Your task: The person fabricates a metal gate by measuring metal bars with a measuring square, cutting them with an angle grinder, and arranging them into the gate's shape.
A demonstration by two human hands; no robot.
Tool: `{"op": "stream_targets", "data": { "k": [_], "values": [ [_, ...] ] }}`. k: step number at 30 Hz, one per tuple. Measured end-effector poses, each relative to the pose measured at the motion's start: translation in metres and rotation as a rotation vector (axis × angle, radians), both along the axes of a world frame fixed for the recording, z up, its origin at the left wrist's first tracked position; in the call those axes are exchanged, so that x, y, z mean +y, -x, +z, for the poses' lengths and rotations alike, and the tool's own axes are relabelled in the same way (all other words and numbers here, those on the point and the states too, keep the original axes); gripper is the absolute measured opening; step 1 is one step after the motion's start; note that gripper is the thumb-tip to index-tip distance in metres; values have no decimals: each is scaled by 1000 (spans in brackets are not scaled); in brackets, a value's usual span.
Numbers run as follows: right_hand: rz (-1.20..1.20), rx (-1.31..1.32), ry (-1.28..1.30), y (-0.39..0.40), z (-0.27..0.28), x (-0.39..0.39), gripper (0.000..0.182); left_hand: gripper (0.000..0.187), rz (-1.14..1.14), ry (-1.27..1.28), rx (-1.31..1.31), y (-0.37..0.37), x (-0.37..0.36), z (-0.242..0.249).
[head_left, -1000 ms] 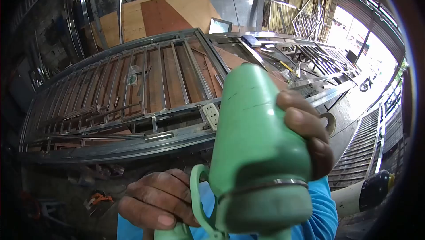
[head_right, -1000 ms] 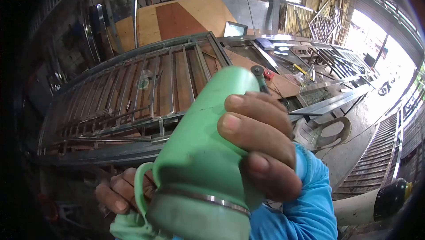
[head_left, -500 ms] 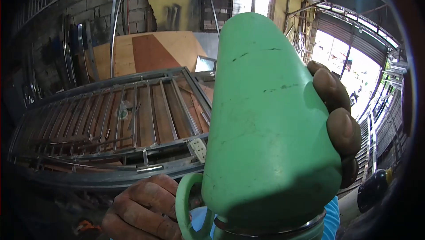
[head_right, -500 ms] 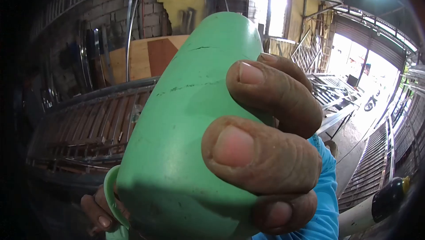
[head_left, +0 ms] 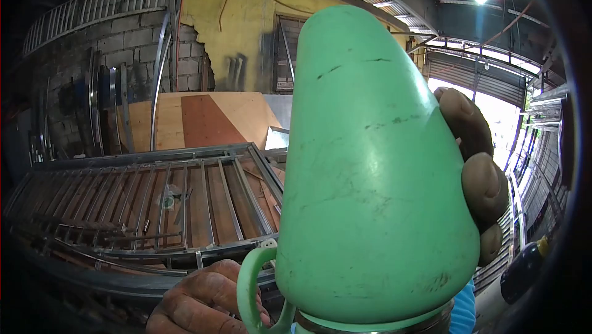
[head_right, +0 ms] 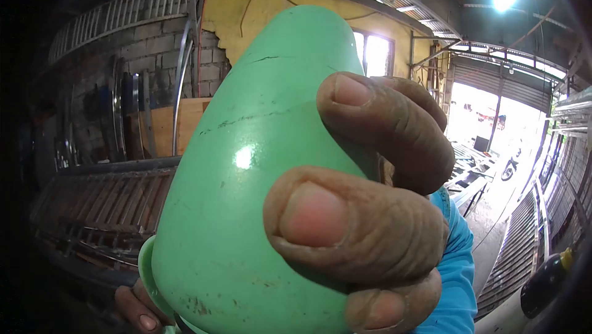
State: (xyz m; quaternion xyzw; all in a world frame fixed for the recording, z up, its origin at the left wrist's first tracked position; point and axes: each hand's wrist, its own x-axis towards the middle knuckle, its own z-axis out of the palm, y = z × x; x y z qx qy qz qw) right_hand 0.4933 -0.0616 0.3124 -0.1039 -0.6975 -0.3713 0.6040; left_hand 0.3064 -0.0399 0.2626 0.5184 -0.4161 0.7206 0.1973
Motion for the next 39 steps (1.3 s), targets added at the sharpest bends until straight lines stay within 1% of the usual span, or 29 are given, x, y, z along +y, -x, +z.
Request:
{"op": "stream_targets", "data": {
  "k": [7, 9, 10, 12, 15, 20, 25, 29, 31, 33, 34, 36, 38, 39],
  "values": [
    [-9, 7, -22, 0, 4, -8, 65, 36, 18, 54, 33, 9, -12, 9],
    [-8, 2, -34, 1, 3, -12, 65, 35, 16, 59, -47, 0, -8, 3],
    [-10, 1, -36, 2, 2, -13, 64, 35, 5, 89, -127, -11, -9, -2],
    [-11, 2, -40, 4, 3, -15, 64, 34, -2, 145, -186, -15, -15, -2],
    [-13, 1, -49, 4, 3, -20, 63, 34, 8, 179, -134, -8, -25, 5],
    [-20, -2, -59, 3, 1, -27, 61, 33, 24, 107, -100, -4, -19, 9],
    [-32, 16, -59, -3, 6, -26, 60, 32, -35, 307, -251, -21, -43, 12],
    [-42, 31, -57, -7, 11, -24, 58, 30, 5, 329, -226, -24, -40, 7],
    [-45, 38, -57, -7, 9, -24, 58, 30, -34, 460, -304, -31, -56, 15],
    [-48, 49, -49, -8, 4, -26, 57, 29, -14, 481, -221, -30, -59, 14],
    [-48, 49, -47, -8, 3, -26, 57, 30, 28, 428, -107, -18, -53, 8],
    [-45, 50, -31, -5, -2, -24, 56, 30, 74, 323, 19, -10, -40, 2],
    [-43, 65, -18, -5, -7, -24, 55, 30, 83, 224, 44, -10, -28, -2],
    [-49, 76, -16, -9, -8, -24, 55, 27, 70, 183, 140, -3, -24, -5]
  ]
}}
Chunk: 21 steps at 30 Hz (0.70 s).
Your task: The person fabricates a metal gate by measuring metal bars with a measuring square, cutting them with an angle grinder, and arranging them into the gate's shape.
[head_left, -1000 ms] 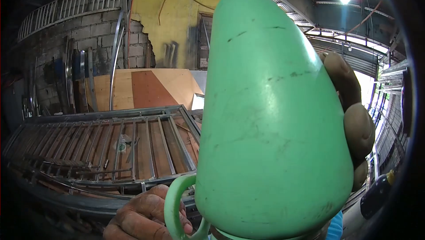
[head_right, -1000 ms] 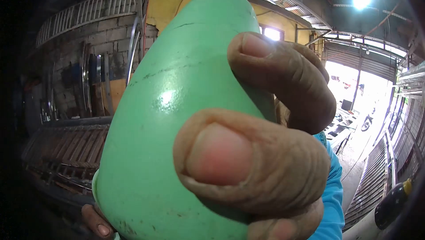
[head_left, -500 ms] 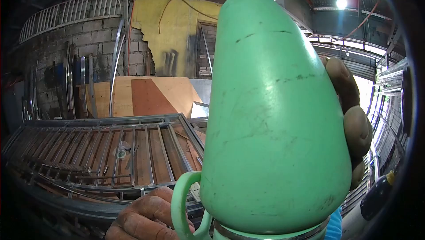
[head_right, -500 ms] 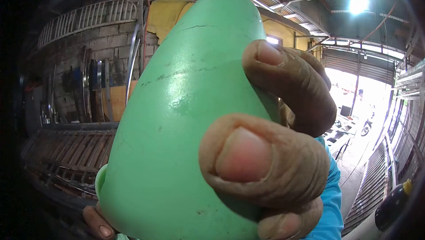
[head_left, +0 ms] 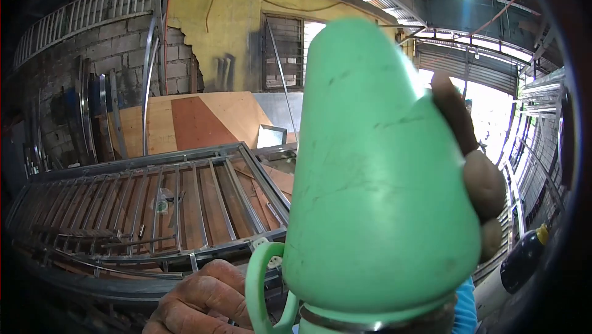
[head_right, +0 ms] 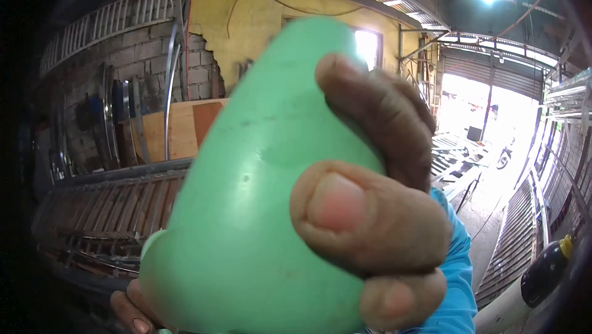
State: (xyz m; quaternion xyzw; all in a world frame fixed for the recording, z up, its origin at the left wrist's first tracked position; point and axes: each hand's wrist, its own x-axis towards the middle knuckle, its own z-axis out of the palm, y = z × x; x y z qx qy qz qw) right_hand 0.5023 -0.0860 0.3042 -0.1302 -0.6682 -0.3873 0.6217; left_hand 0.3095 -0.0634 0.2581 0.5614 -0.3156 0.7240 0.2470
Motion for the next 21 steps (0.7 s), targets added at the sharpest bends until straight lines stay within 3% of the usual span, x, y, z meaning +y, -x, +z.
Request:
{"op": "stream_targets", "data": {
  "k": [2, 3, 6, 10, 12, 13, 16, 18, 21],
  "values": [
    [-11, 15, 22, -5, -5, -1, 55, 29, -51, -76, 184, 13, 8, -5],
    [-13, 26, 36, -6, -12, -3, 54, 23, 9, -24, 102, 4, 2, -7],
    [-3, 51, 96, -6, -40, -6, 53, 22, 72, -2, 182, 9, 6, -13],
    [8, 99, 301, -9, -79, -14, 52, 22, 100, 219, 263, 2, 4, -24],
    [32, 160, 473, -10, -105, -14, 66, 41, 58, 84, 377, 8, 34, -29],
    [40, 193, 558, -11, -118, -13, 72, 44, 101, 126, 467, 10, 41, -31],
    [58, 128, 957, -28, -141, -13, 99, 34, 430, 372, 416, -22, 41, -48],
    [14, 157, 1108, -31, -162, -9, 99, 32, 742, 164, 876, -34, 53, -47],
    [-44, 306, 1304, -42, -193, -7, 98, 27, 842, 40, 1050, -66, 76, -66]
  ]
}}
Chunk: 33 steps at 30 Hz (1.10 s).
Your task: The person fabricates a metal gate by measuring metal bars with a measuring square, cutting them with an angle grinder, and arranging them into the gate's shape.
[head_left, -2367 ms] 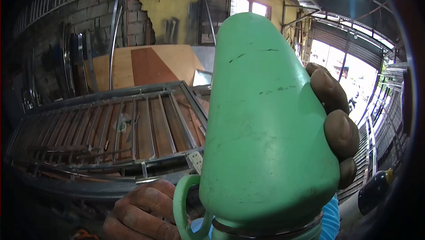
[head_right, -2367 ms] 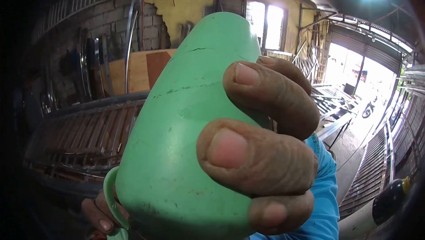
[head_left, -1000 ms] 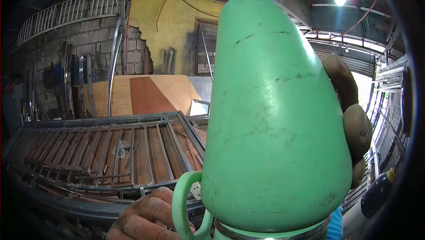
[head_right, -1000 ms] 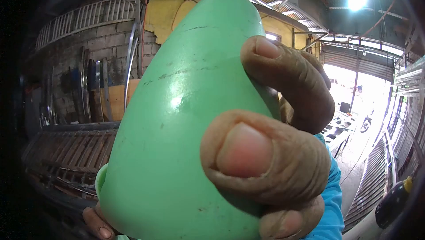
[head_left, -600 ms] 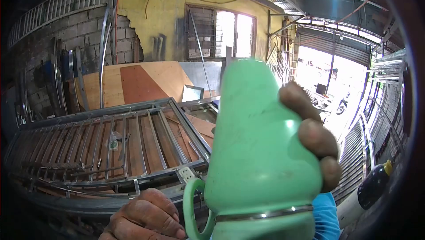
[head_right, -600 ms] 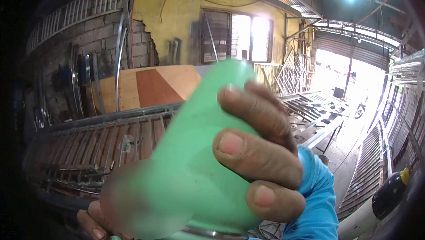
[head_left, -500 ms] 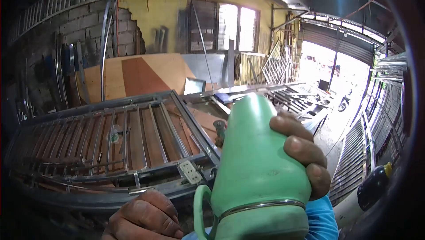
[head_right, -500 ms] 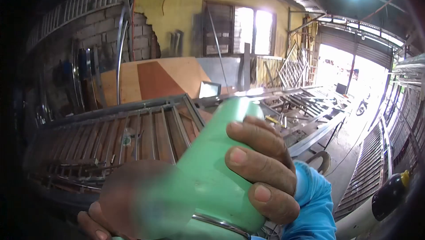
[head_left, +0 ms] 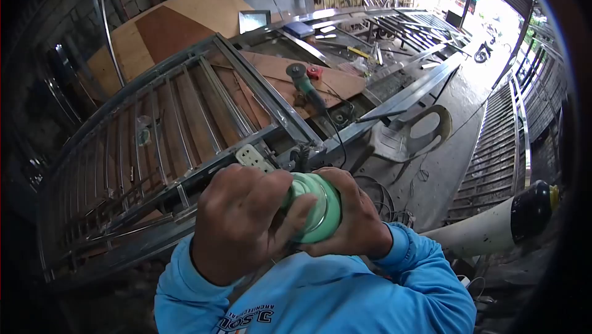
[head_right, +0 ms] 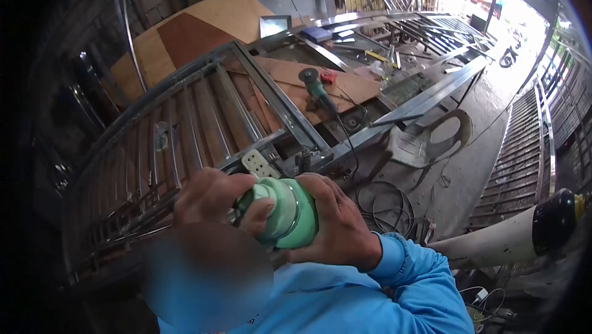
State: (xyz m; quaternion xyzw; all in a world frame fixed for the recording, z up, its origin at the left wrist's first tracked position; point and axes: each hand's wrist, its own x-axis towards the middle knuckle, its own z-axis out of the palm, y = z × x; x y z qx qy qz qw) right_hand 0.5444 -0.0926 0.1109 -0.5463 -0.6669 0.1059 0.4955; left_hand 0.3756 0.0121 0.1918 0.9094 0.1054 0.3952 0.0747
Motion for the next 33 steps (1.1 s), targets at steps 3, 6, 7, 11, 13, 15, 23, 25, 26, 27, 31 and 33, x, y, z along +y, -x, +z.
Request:
{"op": "stream_targets", "data": {
  "k": [3, 6, 7, 11, 13, 15, 23, 25, 26, 27, 31, 33],
  "values": [
    [23, 40, 75, -23, -14, 4, 97, 26, -239, 26, 118, -22, 23, -8],
    [158, 60, 145, -57, -12, 6, 97, 29, -523, -10, 257, -43, 44, -6],
    [183, 87, 158, -70, -14, 10, 97, 30, -618, -55, 279, -52, 52, -7],
    [228, 203, 164, -123, -27, 43, 98, 34, -392, 32, 234, -83, 64, -7],
    [157, 192, 184, -151, -31, 62, 98, 29, -106, 59, 186, -112, 68, -21],
    [153, 120, 199, -178, -34, 85, 103, 26, 92, 198, 298, -136, 72, -30],
    [54, -205, 559, -304, -71, 148, 127, 28, 293, -53, -30, -214, 128, -74],
    [132, -274, 445, -332, -78, 173, 128, 29, 407, -105, -25, -219, 133, -78],
    [160, -294, 322, -348, -89, 184, 127, 30, 445, -113, -24, -218, 135, -80],
    [149, -283, 299, -367, -100, 205, 125, 30, 468, -96, -30, -213, 137, -83],
    [-11, -8, 212, -408, -131, 288, 97, 26, 440, 245, -142, -156, 120, -95],
    [-215, 130, 237, -418, -143, 325, 77, 17, 713, -44, -91, -104, 113, -120]
  ]
}}
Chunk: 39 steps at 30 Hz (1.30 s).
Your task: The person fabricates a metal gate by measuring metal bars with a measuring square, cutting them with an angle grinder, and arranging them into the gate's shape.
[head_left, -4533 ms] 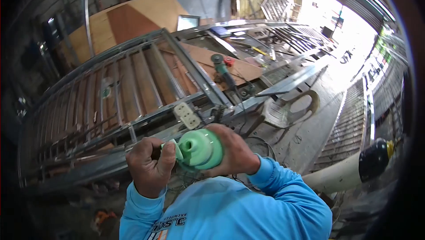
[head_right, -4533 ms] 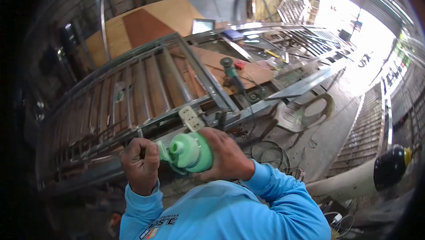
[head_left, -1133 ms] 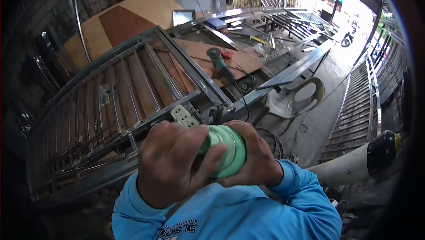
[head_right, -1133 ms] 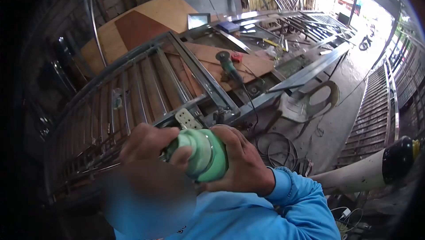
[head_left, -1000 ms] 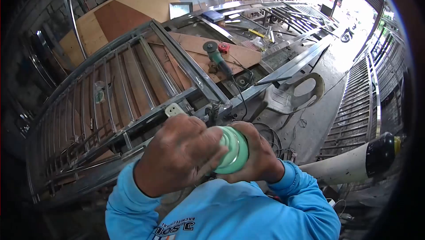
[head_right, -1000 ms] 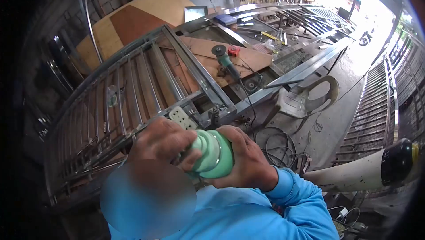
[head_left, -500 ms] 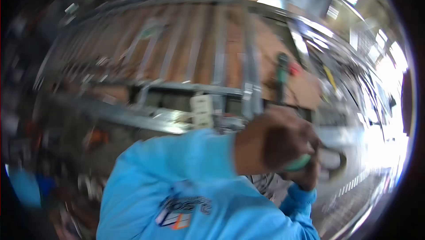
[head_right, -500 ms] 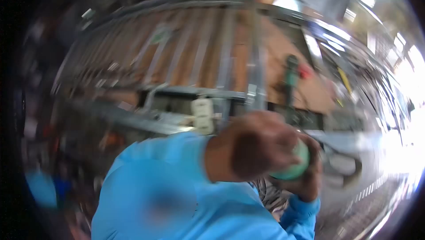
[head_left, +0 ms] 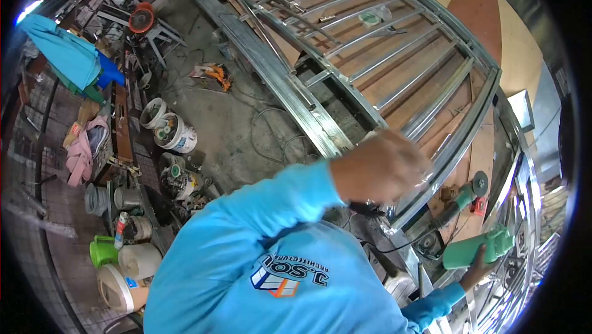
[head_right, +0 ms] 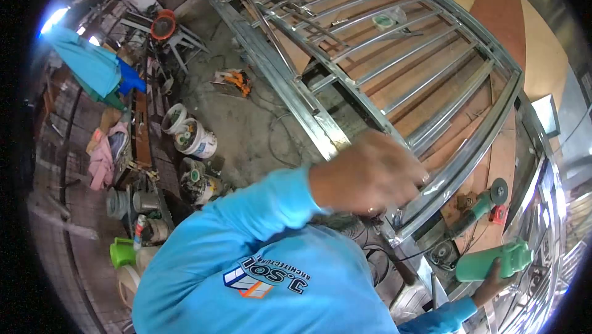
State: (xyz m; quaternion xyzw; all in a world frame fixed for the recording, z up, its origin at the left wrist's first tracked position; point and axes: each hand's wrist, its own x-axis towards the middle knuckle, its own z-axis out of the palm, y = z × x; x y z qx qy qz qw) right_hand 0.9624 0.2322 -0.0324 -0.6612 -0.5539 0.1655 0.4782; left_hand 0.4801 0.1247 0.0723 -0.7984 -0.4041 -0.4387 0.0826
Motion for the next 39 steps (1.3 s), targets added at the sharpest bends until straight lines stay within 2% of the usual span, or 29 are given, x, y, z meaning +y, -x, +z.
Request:
{"op": "stream_targets", "data": {
  "k": [2, 3, 4, 6, 7, 10, 12, 13, 15, 16, 17, 18, 19, 21, 23, 25, 26, 27, 28, 29, 30, 31, 32, 33, 34, 35, 36, 38, 39],
  "values": [
    [-44, 168, 55, -13, -15, 28, 79, 18, 285, 209, -82, 56, -14, -30],
    [-106, 123, 43, -38, -40, 49, 75, 20, 391, 295, -117, 81, -26, -40],
    [-169, -39, -9, -71, -76, 69, 72, 21, 587, 642, -361, 98, -36, -47],
    [-388, -701, -126, -156, -160, 106, 65, 25, 843, 730, -217, 134, -45, -78],
    [-541, -1019, -171, -195, -202, 118, 62, 25, 837, 723, -93, 144, -44, -88],
    [-473, -743, -180, -124, -182, 109, 57, 30, 855, 662, 272, 181, -55, -109],
    [-399, -781, -150, -97, -172, 109, 60, 35, 763, 585, 519, 198, -42, -123],
    [-382, -837, -127, -83, -164, 95, 62, 38, 702, 611, 494, 199, -40, -119],
    [-463, -877, -72, -55, -135, 63, 66, 47, 643, 871, 590, 188, -19, -107],
    [-530, -863, -69, -42, -121, 54, 67, 49, 548, 893, 683, 197, -11, -115],
    [-587, -834, -93, -31, -109, 50, 69, 48, 544, 919, 738, 182, -9, -97],
    [-637, -797, -112, -24, -99, 44, 71, 46, 438, 775, 778, 200, -9, -110],
    [-682, -736, -125, -22, -92, 34, 73, 41, 405, 639, 828, 221, 0, -127],
    [-701, -446, -105, -26, -83, 13, 73, 30, 303, 562, 922, 201, 12, -99],
    [-635, -79, -76, -22, -71, -17, 69, 22, 223, 546, 955, 207, 23, -95],
    [-628, 16, -89, -31, -64, -54, 61, 10, 166, 601, 983, 221, 20, -99],
    [-641, -426, -243, -73, -116, -65, 42, 8, 182, 562, 974, 225, 19, -106],
    [-497, -822, -55, -144, -189, -87, 27, 8, 236, 538, 971, 233, 18, -107],
    [-247, -902, 346, -170, -186, -112, 23, 10, 302, 389, 884, 219, 15, -96],
    [-234, -807, 357, -175, -178, -122, 29, 12, 301, 265, 840, 235, 18, -100],
    [-258, -642, 75, -215, -217, -137, 32, 14, 377, 198, 820, 224, 15, -84],
    [-267, -306, 372, -194, -172, -141, 36, 15, 469, 303, 780, 221, 8, -75],
    [-452, -137, 338, -182, -162, -143, 40, 16, 531, 301, 628, 220, 6, -71],
    [-635, 40, 261, -168, -152, -144, 55, 17, 579, 289, 467, 219, 7, -68],
    [-641, 9, 325, -154, -137, -144, 68, 17, 615, 349, 286, 223, 6, -72],
    [-620, 103, 369, -129, -119, -142, 65, 16, 628, 391, 99, 225, 2, -75],
    [-614, 145, 294, -120, -122, -138, 62, 16, 658, 456, -117, 221, -2, -77],
    [-489, 146, 319, -101, -102, -136, 57, 17, 668, 574, -555, 216, -20, -78],
    [-465, 94, 264, -95, -99, -132, 56, 22, 606, 629, -721, 227, -23, -98]
  ]
}}
